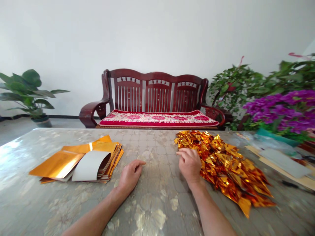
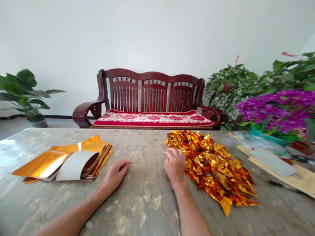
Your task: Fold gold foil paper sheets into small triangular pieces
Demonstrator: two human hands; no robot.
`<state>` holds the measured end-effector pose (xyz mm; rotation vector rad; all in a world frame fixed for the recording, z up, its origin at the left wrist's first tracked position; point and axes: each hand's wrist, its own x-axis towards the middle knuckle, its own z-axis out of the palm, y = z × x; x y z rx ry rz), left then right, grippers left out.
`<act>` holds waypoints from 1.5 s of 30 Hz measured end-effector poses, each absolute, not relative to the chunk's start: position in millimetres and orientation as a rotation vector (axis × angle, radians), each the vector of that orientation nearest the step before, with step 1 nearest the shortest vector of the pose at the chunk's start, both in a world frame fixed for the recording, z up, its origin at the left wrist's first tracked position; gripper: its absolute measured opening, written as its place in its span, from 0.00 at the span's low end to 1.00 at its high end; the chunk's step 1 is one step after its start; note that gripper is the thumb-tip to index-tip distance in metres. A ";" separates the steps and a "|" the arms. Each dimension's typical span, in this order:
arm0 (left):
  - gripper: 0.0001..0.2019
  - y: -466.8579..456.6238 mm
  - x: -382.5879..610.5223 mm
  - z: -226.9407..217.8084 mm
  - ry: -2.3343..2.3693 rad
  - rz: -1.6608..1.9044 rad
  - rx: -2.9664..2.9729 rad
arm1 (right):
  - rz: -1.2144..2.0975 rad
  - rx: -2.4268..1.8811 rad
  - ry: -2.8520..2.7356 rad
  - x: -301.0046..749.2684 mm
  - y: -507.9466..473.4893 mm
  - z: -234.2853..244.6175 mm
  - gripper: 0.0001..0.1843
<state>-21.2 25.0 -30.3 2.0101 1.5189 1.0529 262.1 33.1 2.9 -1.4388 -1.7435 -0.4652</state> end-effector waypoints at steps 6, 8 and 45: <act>0.16 22.5 -30.0 -14.4 1.640 1.047 2.264 | -0.096 -1.308 -2.035 227.0 30.6 -18.7 0.20; 0.15 23.3 -35.6 1.0 1.680 1.048 2.325 | -0.012 -1.295 -2.096 226.4 30.4 -22.9 0.20; 0.13 50.5 -161.7 53.2 2.402 -0.111 1.827 | 0.165 -1.392 -2.119 232.8 40.3 -26.8 0.17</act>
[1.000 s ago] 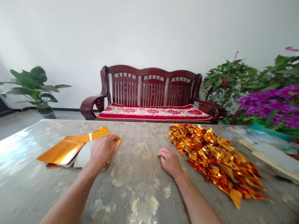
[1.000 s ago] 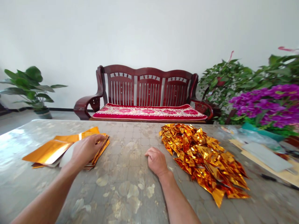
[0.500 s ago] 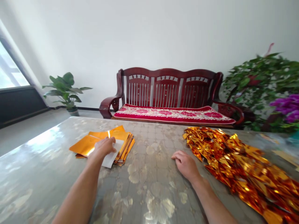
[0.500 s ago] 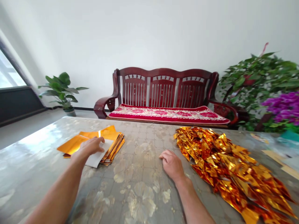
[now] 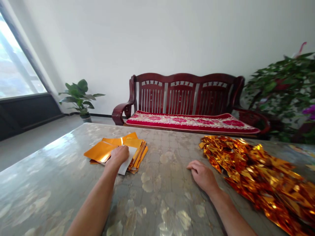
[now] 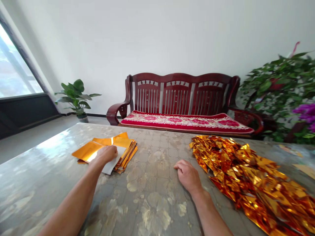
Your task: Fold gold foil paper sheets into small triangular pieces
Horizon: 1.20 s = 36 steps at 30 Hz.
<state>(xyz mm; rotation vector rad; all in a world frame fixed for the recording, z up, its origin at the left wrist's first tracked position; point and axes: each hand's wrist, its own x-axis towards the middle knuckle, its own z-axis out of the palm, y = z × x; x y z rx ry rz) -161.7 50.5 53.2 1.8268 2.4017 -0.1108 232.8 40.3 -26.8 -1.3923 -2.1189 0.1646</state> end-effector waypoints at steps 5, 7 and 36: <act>0.24 49.0 -155.4 51.1 2.445 -0.081 1.865 | 0.165 -1.392 -2.123 232.6 40.4 -26.7 0.17; 0.24 50.4 -154.7 49.6 2.453 -0.082 1.863 | 0.162 -1.392 -2.122 232.5 40.3 -26.7 0.17; 0.10 20.3 -121.0 36.9 2.209 0.245 2.415 | 0.116 -1.394 -2.142 233.9 43.9 -30.7 0.17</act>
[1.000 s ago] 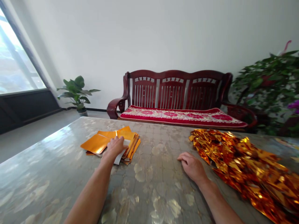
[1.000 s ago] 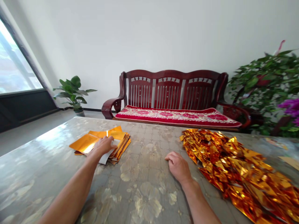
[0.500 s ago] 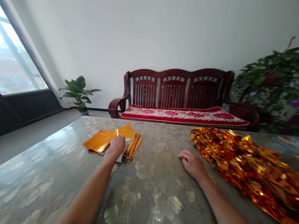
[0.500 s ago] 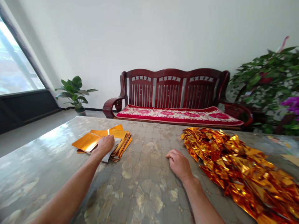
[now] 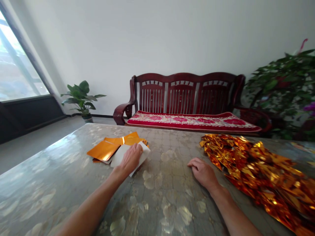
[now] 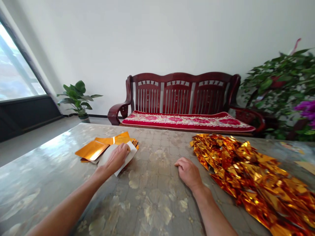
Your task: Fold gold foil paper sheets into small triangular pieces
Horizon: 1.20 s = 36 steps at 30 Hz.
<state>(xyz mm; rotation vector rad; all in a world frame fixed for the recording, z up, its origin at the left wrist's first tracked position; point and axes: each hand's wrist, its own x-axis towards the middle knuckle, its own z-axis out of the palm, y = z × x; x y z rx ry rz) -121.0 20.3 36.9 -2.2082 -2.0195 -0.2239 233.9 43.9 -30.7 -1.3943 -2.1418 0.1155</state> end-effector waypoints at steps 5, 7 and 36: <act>0.07 -4.0 -63.1 18.4 -1.338 -0.311 -2.683 | 0.082 -1.338 -2.147 226.7 37.3 -25.5 0.21; 0.06 -8.9 -47.2 10.7 -1.157 -0.250 -2.776 | 0.105 -1.258 -2.159 218.9 31.2 -20.3 0.30; 0.24 -24.2 -26.2 -5.3 -1.587 -0.510 -2.785 | -0.233 -1.378 -2.409 176.6 2.3 -7.9 0.11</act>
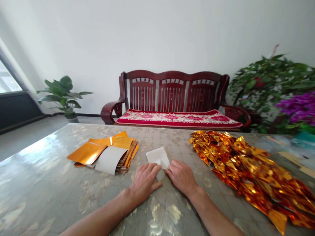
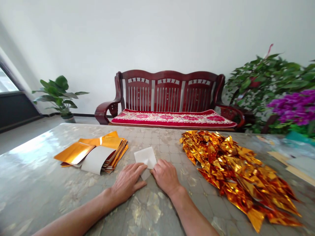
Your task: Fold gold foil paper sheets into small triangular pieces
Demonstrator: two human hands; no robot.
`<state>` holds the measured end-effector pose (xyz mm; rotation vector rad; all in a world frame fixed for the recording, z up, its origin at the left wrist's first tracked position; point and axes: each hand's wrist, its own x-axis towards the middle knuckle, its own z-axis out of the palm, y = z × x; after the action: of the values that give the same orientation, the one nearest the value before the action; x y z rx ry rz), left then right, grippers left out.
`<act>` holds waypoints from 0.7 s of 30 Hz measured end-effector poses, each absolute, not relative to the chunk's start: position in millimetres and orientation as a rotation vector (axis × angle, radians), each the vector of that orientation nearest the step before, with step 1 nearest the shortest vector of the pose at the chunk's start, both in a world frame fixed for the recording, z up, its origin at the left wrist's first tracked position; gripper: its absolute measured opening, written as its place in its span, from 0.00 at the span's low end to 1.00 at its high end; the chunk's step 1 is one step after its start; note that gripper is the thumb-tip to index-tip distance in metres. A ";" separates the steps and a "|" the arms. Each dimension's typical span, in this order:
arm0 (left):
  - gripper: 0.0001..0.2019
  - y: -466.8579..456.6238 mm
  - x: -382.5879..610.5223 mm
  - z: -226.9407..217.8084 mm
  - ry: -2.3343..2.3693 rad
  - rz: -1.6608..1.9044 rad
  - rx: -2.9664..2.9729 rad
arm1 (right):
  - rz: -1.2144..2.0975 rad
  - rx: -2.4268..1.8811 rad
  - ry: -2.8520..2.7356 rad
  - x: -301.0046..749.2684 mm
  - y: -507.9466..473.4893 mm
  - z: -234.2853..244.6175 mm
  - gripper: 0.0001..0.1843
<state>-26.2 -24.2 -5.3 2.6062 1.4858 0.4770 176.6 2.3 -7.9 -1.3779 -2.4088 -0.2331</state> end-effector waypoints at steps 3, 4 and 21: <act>0.24 -24.6 -24.2 -4.8 1.466 0.503 2.607 | -0.250 -1.360 -2.396 177.1 2.9 -8.8 0.12; 0.23 -24.4 -23.3 -4.6 1.470 0.503 2.606 | -0.252 -1.357 -2.395 177.3 3.1 -8.7 0.12; 0.24 -10.4 -26.7 -18.8 1.450 0.713 2.542 | -0.065 -1.255 -2.285 171.6 6.5 -11.7 0.15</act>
<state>-26.7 -10.4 -18.8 2.5416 1.4502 0.7134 171.6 6.5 -11.7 -1.2551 -2.2847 -0.0647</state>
